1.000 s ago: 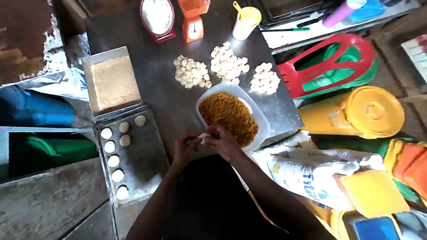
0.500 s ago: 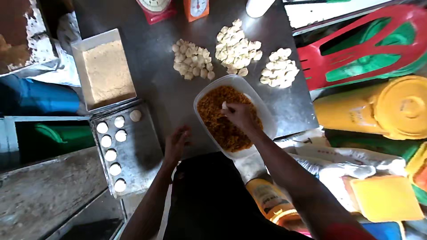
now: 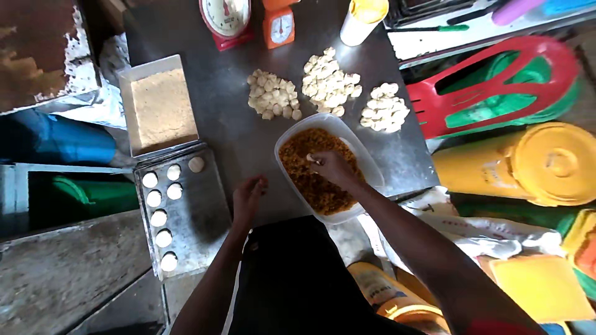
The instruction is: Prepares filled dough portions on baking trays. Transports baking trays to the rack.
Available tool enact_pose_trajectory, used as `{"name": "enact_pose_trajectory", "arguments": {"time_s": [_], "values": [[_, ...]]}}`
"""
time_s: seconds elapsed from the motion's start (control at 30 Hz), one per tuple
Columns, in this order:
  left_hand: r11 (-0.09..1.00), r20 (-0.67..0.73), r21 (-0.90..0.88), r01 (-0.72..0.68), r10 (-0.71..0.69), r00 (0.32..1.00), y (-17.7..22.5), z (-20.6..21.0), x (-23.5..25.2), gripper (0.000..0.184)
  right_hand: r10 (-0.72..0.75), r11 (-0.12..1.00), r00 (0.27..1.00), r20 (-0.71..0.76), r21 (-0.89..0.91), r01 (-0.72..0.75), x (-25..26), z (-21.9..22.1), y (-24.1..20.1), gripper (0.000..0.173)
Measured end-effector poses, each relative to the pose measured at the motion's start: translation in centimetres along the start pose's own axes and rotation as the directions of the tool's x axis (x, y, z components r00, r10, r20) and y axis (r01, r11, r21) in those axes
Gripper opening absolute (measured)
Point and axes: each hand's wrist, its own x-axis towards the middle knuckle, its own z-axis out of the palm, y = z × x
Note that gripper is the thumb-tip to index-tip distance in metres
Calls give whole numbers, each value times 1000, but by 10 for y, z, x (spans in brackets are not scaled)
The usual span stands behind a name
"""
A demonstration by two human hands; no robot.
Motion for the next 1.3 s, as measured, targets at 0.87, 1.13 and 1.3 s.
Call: {"name": "enact_pose_trajectory", "arguments": {"time_s": [0.87,1.13,1.3], "values": [[965,198,243,98,-148,969,22,145,78,30,155,843,982,-109,532,-75,-29,-31,23,21],[954,95,286,85,-116,989,26,143,68,22,62,929,947,-316,365,61,-34,-15,14,12],[952,-2,286,110,-114,993,42,112,48,19,-22,917,966,-257,379,122,-54,-6,-28,31]]}}
